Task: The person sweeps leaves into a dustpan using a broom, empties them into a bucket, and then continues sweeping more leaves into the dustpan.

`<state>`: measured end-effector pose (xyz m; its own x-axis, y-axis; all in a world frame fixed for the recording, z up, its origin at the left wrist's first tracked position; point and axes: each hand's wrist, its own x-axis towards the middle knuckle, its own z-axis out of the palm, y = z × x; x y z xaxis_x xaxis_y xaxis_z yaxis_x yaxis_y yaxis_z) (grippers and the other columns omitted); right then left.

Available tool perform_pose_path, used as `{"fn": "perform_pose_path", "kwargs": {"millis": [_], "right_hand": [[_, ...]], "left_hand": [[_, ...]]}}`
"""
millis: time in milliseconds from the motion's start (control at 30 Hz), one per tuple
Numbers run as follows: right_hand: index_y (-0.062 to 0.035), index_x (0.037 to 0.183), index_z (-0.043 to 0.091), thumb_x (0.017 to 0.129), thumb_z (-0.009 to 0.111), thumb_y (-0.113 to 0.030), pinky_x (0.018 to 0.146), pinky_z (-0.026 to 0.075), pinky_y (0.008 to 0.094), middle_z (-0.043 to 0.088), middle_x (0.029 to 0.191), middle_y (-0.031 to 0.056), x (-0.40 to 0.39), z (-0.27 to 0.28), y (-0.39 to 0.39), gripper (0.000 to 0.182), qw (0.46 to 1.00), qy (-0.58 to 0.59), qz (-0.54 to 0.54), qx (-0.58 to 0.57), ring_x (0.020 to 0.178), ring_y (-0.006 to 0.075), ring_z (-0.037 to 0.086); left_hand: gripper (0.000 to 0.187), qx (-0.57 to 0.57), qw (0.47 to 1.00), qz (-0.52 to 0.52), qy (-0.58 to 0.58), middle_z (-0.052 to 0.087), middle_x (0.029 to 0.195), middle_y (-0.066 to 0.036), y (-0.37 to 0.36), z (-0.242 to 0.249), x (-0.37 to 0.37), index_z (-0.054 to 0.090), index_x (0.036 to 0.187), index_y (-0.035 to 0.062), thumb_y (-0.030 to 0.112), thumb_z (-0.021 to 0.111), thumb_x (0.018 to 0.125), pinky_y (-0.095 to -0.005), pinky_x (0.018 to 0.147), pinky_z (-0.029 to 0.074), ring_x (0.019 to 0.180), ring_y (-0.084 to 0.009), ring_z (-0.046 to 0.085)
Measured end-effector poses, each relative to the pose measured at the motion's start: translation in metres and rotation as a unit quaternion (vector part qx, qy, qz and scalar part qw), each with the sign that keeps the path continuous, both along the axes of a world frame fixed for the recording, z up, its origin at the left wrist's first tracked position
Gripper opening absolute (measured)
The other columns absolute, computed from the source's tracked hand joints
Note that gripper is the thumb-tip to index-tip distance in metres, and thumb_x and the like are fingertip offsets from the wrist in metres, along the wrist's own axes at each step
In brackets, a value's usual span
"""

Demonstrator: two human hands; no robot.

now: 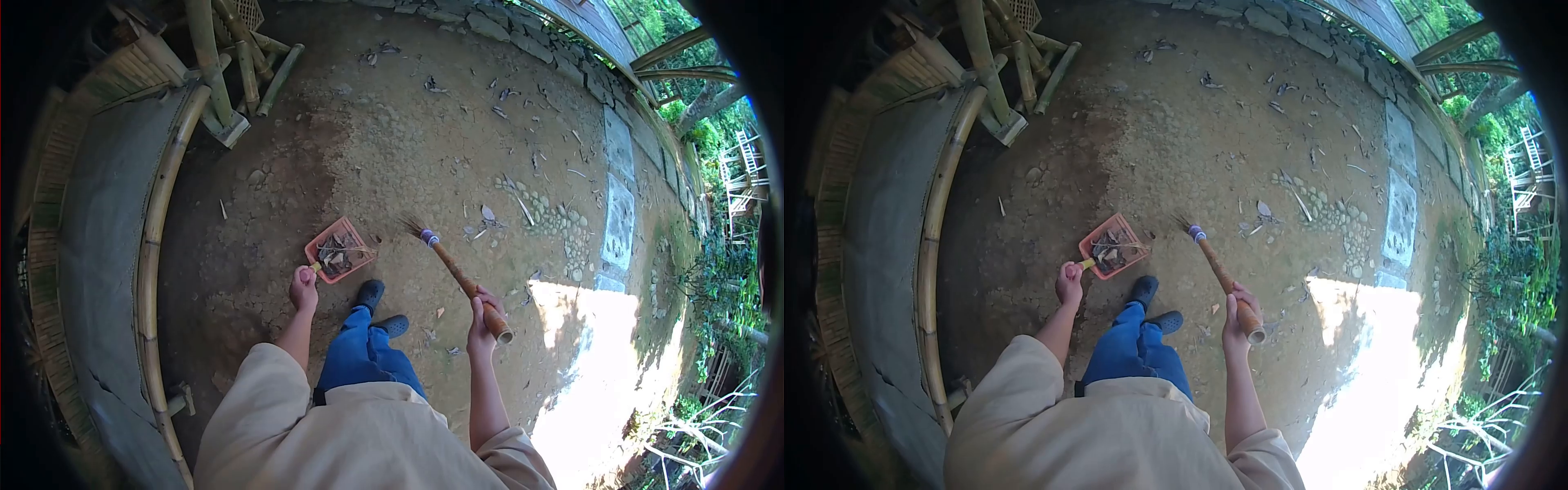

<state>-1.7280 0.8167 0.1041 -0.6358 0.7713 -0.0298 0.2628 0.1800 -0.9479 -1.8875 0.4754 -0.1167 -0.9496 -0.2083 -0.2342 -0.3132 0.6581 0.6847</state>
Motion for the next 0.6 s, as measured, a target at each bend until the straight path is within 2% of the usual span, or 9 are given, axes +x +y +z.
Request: {"fn": "perform_pose_path", "kwargs": {"millis": [33,200,233,433,600], "right_hand": [[-0.0032,0.095,0.061,0.090,0.066,-0.005,0.101,0.044,0.0377,0.065,0.114,0.0145,-0.002,-0.004,-0.005,0.007,1.000,-0.006,0.011,0.002,0.111,0.0235,0.060],[-0.0024,0.093,0.062,0.088,0.067,-0.003,0.100,0.043,0.0370,0.066,0.110,0.0141,-0.006,-0.010,-0.034,0.007,0.995,-0.042,0.089,-0.023,0.107,0.0231,0.061],[-0.0024,0.094,0.061,0.089,0.066,-0.003,0.098,0.047,0.0368,0.065,0.110,0.0139,-0.004,-0.006,-0.036,0.007,0.993,-0.051,0.100,-0.030,0.108,0.0227,0.060],[-0.0029,0.098,0.057,0.091,0.063,-0.003,0.094,0.054,0.0356,0.061,0.116,0.0140,0.011,0.031,-0.034,0.009,0.980,-0.023,0.045,-0.194,0.111,0.0232,0.059],[-0.0029,0.098,0.057,0.090,0.064,-0.002,0.095,0.053,0.0366,0.061,0.116,0.0137,0.011,0.076,-0.034,0.010,0.984,-0.017,0.084,-0.156,0.113,0.0237,0.057]], "left_hand": [[0.032,0.009,1.000,-0.004,-0.003,0.068,0.103,-0.012,-0.003,-0.005,0.000,0.062,0.111,0.0149,0.019,0.074,0.082,-0.0428,0.080,0.050,0.094,-0.0340,0.065],[0.031,0.019,0.999,-0.025,-0.007,0.068,0.101,-0.012,-0.006,-0.015,0.002,0.062,0.110,0.0145,0.018,0.074,0.082,-0.0428,0.080,0.050,0.094,-0.0341,0.065],[0.031,0.010,1.000,-0.026,-0.010,0.068,0.101,-0.012,-0.006,-0.011,0.005,0.062,0.110,0.0143,0.017,0.074,0.082,-0.0429,0.080,0.050,0.094,-0.0342,0.065],[0.033,0.069,0.998,0.003,0.000,0.068,0.103,-0.012,-0.009,-0.024,0.007,0.062,0.114,0.0116,0.018,0.074,0.084,-0.0390,0.082,0.052,0.096,-0.0303,0.067],[0.033,0.117,0.993,0.018,0.020,0.068,0.104,-0.011,-0.009,-0.017,0.006,0.063,0.114,0.0095,0.020,0.074,0.084,-0.0352,0.082,0.053,0.096,-0.0251,0.067]]}}
